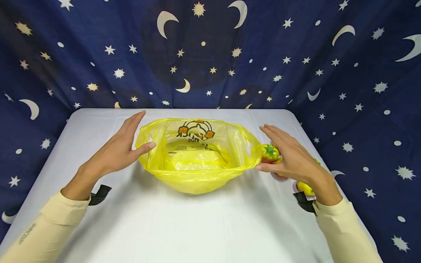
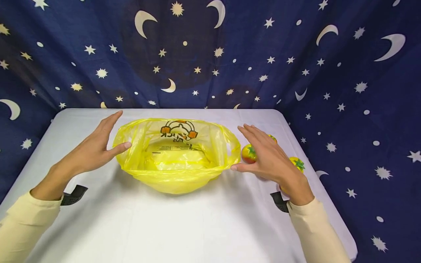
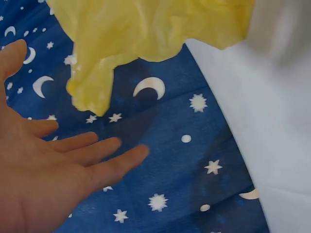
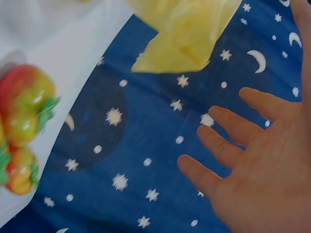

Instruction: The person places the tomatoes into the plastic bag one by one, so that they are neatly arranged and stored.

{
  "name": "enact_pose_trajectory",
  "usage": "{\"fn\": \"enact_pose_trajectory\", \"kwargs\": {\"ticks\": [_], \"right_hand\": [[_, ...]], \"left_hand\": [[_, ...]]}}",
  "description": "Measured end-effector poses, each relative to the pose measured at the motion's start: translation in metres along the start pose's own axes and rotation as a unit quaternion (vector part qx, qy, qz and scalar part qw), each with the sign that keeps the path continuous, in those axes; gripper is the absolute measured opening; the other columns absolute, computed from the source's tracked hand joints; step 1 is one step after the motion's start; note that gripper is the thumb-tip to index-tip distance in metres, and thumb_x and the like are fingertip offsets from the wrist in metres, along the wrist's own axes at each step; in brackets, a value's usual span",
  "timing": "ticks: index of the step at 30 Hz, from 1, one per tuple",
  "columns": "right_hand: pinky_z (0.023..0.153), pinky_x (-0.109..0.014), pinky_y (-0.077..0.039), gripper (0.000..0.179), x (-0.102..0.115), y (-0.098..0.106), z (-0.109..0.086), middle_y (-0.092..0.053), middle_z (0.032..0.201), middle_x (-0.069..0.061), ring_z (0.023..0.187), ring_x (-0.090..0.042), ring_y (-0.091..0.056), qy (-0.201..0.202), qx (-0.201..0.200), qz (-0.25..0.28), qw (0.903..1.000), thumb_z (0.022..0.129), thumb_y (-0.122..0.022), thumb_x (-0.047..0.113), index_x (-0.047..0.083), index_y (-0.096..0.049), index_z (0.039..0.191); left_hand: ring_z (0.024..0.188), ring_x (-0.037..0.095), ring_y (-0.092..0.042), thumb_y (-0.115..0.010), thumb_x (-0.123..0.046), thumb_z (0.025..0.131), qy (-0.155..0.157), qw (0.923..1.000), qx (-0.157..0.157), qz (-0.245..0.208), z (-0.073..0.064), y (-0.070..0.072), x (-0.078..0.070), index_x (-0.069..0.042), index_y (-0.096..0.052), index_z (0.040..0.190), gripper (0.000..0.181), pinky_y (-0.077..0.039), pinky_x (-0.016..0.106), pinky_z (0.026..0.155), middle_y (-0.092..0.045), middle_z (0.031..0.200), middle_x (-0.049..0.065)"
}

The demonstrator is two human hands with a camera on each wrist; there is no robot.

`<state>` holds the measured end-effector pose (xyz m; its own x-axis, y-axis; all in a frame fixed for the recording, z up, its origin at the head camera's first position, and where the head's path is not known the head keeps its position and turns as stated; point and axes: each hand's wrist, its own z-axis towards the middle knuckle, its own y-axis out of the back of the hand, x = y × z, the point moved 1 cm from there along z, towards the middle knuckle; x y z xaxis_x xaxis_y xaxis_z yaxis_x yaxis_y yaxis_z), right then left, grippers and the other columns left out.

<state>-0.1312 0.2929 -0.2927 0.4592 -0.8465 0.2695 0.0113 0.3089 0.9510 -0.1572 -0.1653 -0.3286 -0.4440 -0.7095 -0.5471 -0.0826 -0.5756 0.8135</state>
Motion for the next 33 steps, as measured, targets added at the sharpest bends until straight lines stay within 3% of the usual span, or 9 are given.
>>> {"fn": "enact_pose_trajectory", "kwargs": {"ticks": [4,9,13,17,19,20,22,25,33], "right_hand": [[0.099,-0.062,-0.023,0.102,-0.013,-0.001,-0.014,-0.019,0.151,0.000,0.137,-0.026,-0.018,-0.031,0.009,0.018,0.9993,0.064,-0.074,0.060,0.034,-0.019,0.146],[0.098,-0.064,-0.022,0.101,-0.028,-0.006,-0.032,-0.019,0.151,-0.003,0.135,-0.031,-0.019,-0.068,0.017,0.031,0.9971,0.066,-0.074,0.057,0.035,-0.017,0.146],[0.097,-0.063,-0.025,0.104,-0.040,-0.012,-0.045,-0.017,0.151,-0.005,0.132,-0.033,-0.024,-0.095,0.017,0.029,0.9949,0.066,-0.074,0.058,0.032,-0.014,0.147],[0.087,-0.052,-0.040,0.109,-0.051,-0.020,-0.058,-0.023,0.148,-0.011,0.102,-0.027,-0.046,-0.119,0.014,0.004,0.9927,0.066,-0.073,0.060,0.023,-0.013,0.149],[0.075,-0.043,-0.044,0.110,-0.057,-0.025,-0.063,-0.040,0.133,-0.014,0.084,-0.021,-0.046,-0.132,0.011,-0.003,0.9912,0.065,-0.073,0.061,0.020,-0.015,0.149],[0.075,-0.043,-0.044,0.110,-0.060,-0.027,-0.066,-0.043,0.128,-0.014,0.082,-0.021,-0.045,-0.137,0.010,-0.002,0.9905,0.065,-0.073,0.060,0.018,-0.015,0.148],[0.081,-0.048,-0.043,0.110,-0.066,-0.030,-0.072,-0.044,0.124,-0.014,0.090,-0.026,-0.047,-0.149,0.010,0.010,0.9888,0.065,-0.074,0.059,0.018,-0.015,0.148],[0.091,-0.059,-0.034,0.110,-0.075,-0.035,-0.082,-0.042,0.126,-0.017,0.110,-0.034,-0.040,-0.161,0.007,0.036,0.9863,0.065,-0.077,0.054,0.020,-0.014,0.148],[0.091,-0.068,-0.024,0.110,-0.093,-0.051,-0.108,-0.021,0.146,-0.022,0.125,-0.046,-0.026,-0.199,0.001,0.051,0.9787,0.067,-0.077,0.051,0.018,-0.011,0.149]], "left_hand": [[0.134,0.032,-0.024,-0.052,-0.056,0.086,0.044,0.9976,0.021,-0.048,0.000,-0.003,0.008,-0.037,0.009,0.145,0.087,-0.031,0.058,0.096,-0.002,0.153,-0.002],[0.121,0.041,-0.042,-0.049,-0.059,0.085,0.089,0.9917,0.035,-0.086,0.002,-0.009,0.015,-0.040,0.011,0.143,0.085,-0.038,0.058,0.090,-0.013,0.151,0.008],[0.097,0.037,-0.059,-0.047,-0.061,0.085,0.114,0.9874,0.051,-0.097,0.004,-0.013,0.017,-0.039,0.015,0.142,0.087,-0.044,0.053,0.082,-0.018,0.149,0.015],[0.068,0.021,-0.063,-0.048,-0.061,0.085,0.135,0.9813,0.067,-0.120,0.004,-0.016,0.017,-0.040,0.018,0.142,0.089,-0.049,0.041,0.069,-0.018,0.147,0.022],[0.062,0.019,-0.061,-0.048,-0.063,0.084,0.147,0.9789,0.071,-0.123,0.004,-0.018,0.018,-0.040,0.018,0.142,0.090,-0.049,0.038,0.064,-0.034,0.137,0.025],[0.060,0.019,-0.060,-0.048,-0.063,0.084,0.151,0.9784,0.073,-0.121,0.004,-0.018,0.018,-0.039,0.017,0.142,0.091,-0.049,0.037,0.061,-0.043,0.128,0.025],[0.058,0.021,-0.059,-0.047,-0.064,0.084,0.153,0.9787,0.077,-0.113,0.004,-0.019,0.018,-0.037,0.015,0.144,0.090,-0.047,0.036,0.059,-0.055,0.106,0.021],[0.055,0.023,-0.057,-0.047,-0.064,0.084,0.151,0.9798,0.079,-0.104,0.004,-0.020,0.018,-0.032,0.010,0.146,0.090,-0.044,0.036,0.053,-0.057,0.083,0.012],[0.051,0.022,-0.055,-0.048,-0.062,0.085,0.139,0.9832,0.066,-0.099,0.004,-0.020,0.018,-0.022,0.000,0.149,0.089,-0.044,0.035,0.048,-0.055,0.084,0.011]]}}
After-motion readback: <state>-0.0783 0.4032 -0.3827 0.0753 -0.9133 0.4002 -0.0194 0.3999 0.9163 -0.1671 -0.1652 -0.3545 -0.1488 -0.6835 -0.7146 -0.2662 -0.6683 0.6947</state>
